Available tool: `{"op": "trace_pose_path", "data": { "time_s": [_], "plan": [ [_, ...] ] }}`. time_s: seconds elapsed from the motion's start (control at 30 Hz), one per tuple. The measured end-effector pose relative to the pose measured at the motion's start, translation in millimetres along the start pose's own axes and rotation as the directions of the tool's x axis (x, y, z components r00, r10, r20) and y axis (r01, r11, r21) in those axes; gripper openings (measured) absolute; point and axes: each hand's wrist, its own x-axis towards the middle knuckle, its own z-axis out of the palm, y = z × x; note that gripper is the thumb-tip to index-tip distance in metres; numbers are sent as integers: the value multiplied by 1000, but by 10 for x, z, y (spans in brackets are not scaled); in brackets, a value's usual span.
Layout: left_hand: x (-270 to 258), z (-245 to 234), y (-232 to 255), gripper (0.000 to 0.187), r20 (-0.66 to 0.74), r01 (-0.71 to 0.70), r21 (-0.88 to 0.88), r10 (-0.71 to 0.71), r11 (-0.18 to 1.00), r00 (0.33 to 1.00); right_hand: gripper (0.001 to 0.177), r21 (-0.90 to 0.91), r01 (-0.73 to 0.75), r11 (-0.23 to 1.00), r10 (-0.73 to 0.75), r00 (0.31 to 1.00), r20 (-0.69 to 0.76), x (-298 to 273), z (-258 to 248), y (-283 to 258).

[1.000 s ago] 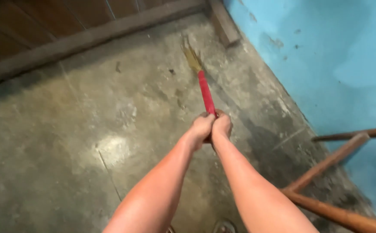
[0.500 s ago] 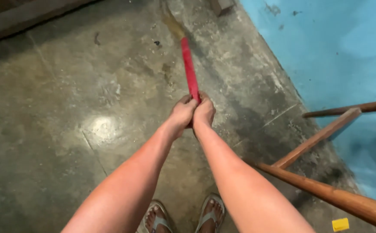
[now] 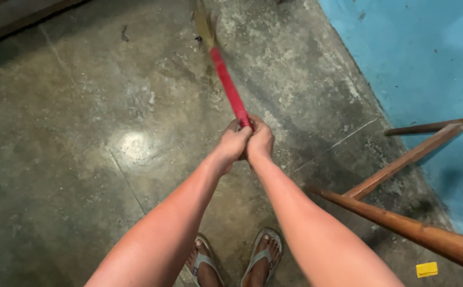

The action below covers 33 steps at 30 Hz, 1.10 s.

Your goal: Sweeping the floor and edges under a wooden bench or table using a small hand broom.

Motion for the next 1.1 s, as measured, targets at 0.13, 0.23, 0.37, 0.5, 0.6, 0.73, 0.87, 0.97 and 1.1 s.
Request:
{"op": "trace_pose_path", "data": {
  "time_s": [0.13, 0.23, 0.37, 0.5, 0.6, 0.73, 0.87, 0.97, 1.1],
  "plan": [
    [58, 27, -140, 51, 56, -54, 25, 53, 998, 997, 36, 55, 37, 998, -32, 995, -93, -209, -27, -244],
    [1, 21, -117, 54, 86, 14, 69, -20, 998, 996, 31, 29, -84, 996, 88, 961, -263, -260, 3, -234],
    [-222, -1, 79, 52, 82, 241, 72, -247, 968, 966, 31, 205, -155, 967, 199, 956, -217, -215, -22, 142],
    [-335, -51, 178, 50, 86, 328, 37, -330, 944, 940, 35, -120, -21, 993, -1, 984, -180, -405, 12, -22],
    [-376, -52, 269, 49, 84, 326, 43, -328, 944, 941, 37, -290, -15, 957, -55, 971, -232, -637, 79, -359],
    [-345, -120, 233, 48, 82, 331, 38, -333, 943, 939, 32, -389, -87, 917, -32, 956, -291, -608, 161, -262],
    [-436, -163, 234, 47, 57, 365, 18, -366, 931, 929, 33, -268, -100, 958, 45, 978, -204, -662, 145, -190],
    [-425, -165, 233, 46, 31, 354, -2, -354, 935, 935, 35, -279, -67, 958, 33, 991, -127, -799, 173, -502],
    [-305, -127, -16, 43, -19, 231, -24, -232, 973, 973, 37, -355, -41, 934, -21, 985, -172, -723, 157, -375]
  ]
}}
